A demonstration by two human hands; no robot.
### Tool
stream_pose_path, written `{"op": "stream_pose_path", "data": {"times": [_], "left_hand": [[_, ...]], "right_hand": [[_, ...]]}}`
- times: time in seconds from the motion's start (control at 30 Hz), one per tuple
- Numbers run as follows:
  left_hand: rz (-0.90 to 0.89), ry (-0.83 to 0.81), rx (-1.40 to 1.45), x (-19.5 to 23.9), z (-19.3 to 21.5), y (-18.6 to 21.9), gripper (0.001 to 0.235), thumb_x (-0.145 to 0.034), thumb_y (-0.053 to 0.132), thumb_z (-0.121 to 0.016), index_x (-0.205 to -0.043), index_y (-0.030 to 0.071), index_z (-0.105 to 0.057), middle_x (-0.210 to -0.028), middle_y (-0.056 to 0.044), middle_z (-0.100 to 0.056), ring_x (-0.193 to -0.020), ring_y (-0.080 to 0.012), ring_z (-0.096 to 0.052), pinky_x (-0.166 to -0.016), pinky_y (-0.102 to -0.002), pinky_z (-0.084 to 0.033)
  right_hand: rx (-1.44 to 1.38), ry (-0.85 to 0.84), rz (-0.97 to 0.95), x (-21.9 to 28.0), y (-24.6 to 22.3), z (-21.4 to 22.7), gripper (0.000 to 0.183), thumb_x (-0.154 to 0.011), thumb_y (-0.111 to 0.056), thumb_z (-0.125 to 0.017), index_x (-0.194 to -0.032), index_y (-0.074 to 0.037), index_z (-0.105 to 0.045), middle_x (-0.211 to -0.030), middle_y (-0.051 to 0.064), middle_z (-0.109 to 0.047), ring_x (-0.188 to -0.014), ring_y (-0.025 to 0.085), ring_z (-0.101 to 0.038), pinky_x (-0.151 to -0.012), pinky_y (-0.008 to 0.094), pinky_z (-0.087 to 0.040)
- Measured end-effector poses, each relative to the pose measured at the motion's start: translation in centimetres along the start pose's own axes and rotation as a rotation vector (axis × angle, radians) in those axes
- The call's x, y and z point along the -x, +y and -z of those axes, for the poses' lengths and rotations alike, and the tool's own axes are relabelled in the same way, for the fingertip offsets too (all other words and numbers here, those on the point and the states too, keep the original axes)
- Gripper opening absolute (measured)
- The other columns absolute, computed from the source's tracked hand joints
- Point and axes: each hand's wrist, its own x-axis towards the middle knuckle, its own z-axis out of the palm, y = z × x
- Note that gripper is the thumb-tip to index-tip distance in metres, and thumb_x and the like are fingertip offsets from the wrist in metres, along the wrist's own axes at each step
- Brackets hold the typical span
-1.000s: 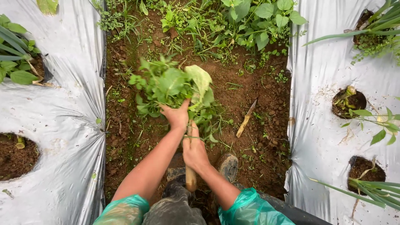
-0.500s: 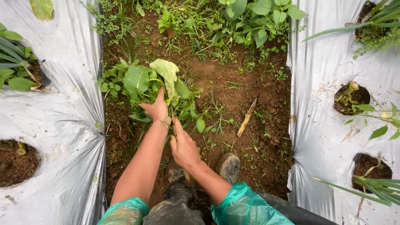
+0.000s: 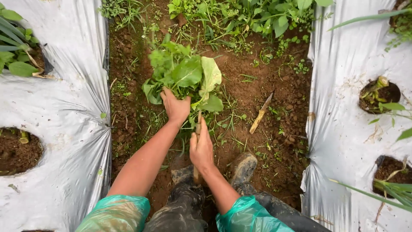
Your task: The person is weeding plants by hand and using a small hand hoe in an agricultural field.
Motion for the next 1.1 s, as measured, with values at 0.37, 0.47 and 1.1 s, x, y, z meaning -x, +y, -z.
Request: {"op": "stream_pose_path", "data": {"times": [0.37, 0.47, 1.1], "left_hand": [[-0.11, -0.142, -0.235, 0.3, -2.0, -2.9, 0.093, -0.088, 0.02, -0.074, -0.159, -0.004, -0.021, -0.159, -0.032, -0.021, -0.145, -0.0609, -0.025, -0.113, -0.072, -0.032], [-0.069, -0.15, -0.243, 0.4, -2.8, -3.8, 0.094, -0.09, 0.022, -0.074, -0.161, -0.002, -0.018, -0.161, -0.029, -0.017, -0.147, -0.0567, -0.019, -0.11, -0.073, -0.034], [-0.038, -0.156, -0.185, 1.1, -2.3, -5.0, 0.088, -0.095, 0.023, -0.068, -0.159, -0.002, -0.013, -0.16, -0.024, -0.01, -0.147, -0.047, -0.009, -0.104, -0.072, -0.036]], "right_hand": [[-0.272, 0.39, -0.107, 2.4, 2.0, 7.0, 0.056, -0.106, -0.011, -0.037, -0.159, -0.002, -0.02, -0.078, 0.008, -0.053, -0.057, 0.015, -0.056, -0.055, 0.026, -0.052], [-0.369, 0.541, -0.152, 1.6, 3.9, 5.7, 0.055, -0.108, -0.018, -0.037, -0.159, -0.008, -0.017, -0.071, 0.008, -0.055, -0.053, 0.017, -0.061, -0.052, 0.027, -0.055], [-0.378, 0.119, -0.378, 5.2, -3.0, 1.8, 0.055, -0.108, -0.015, -0.033, -0.158, -0.004, -0.015, -0.099, 0.015, -0.052, -0.066, 0.015, -0.058, -0.054, 0.025, -0.055]]}}
